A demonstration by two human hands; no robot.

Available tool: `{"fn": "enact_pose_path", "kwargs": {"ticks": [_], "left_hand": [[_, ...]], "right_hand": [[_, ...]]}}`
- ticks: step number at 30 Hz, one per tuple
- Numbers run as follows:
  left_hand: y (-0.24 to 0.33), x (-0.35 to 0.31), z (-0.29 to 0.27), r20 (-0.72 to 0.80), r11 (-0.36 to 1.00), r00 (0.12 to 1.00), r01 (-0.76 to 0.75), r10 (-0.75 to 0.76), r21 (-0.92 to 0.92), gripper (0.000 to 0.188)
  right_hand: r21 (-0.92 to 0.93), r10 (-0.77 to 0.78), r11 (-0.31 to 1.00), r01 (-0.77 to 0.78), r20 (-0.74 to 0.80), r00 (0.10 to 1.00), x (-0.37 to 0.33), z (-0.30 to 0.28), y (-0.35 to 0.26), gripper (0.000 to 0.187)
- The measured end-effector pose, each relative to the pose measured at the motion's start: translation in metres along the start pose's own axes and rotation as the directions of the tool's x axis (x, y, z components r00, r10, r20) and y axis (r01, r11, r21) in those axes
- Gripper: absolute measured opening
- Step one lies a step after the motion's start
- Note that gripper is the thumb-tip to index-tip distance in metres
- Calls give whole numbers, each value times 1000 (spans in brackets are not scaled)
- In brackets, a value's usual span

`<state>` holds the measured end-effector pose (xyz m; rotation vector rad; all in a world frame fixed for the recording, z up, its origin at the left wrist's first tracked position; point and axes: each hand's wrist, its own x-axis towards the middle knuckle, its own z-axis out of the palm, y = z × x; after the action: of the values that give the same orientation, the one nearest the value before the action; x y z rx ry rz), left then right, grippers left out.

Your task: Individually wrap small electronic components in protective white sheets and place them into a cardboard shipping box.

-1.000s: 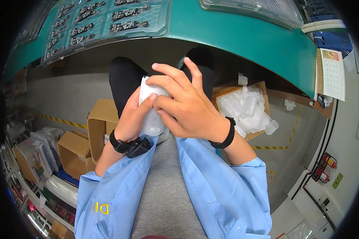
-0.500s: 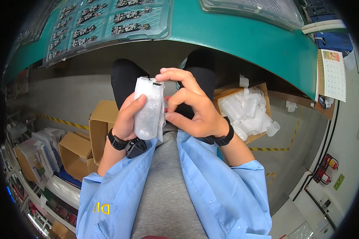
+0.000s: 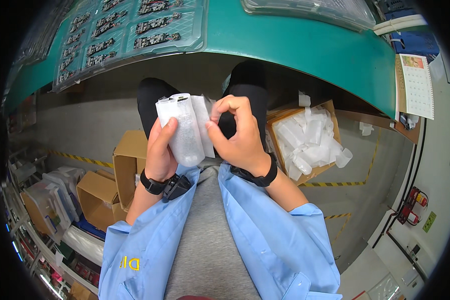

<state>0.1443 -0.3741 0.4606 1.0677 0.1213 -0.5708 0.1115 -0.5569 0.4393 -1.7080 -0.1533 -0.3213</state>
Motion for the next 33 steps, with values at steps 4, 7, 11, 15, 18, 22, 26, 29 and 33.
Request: {"fn": "enact_pose_path", "kwargs": {"ticks": [4,7,11,15,18,22,26,29,33], "left_hand": [[-2,-1,-4,22,987,997,73,-71,-142,51],[-4,-1,-4,69,935,986,163,-149,-314,52],[-6,-2,-3,38,945,989,150,-145,-290,52],[-5,1,-4,41,942,981,194,-190,-273,50],[-8,3,-6,92,916,956,293,-278,-273,48],[-10,2,-12,232,817,917,396,-326,-420,46],[-12,3,-18,293,848,909,392,-297,-357,48],[-14,2,-20,342,847,907,372,-245,-379,50],[-16,-2,-23,373,877,909,323,-184,-355,54]], "right_hand": [[92,109,990,-105,-34,994,-3,-2,11,41],[-55,-60,997,56,-83,995,-1,-2,13,35],[-299,-233,931,208,-53,971,2,-9,5,30],[-431,-468,769,472,123,875,11,-17,1,26],[-387,-527,715,582,248,813,19,-23,-1,23],[-299,-468,756,582,375,800,26,-32,-7,19],[-226,-326,866,447,422,846,33,-40,-12,15],[-209,-263,905,370,409,874,37,-40,-12,15],[-170,-181,956,241,308,934,34,-32,-9,16]]}}
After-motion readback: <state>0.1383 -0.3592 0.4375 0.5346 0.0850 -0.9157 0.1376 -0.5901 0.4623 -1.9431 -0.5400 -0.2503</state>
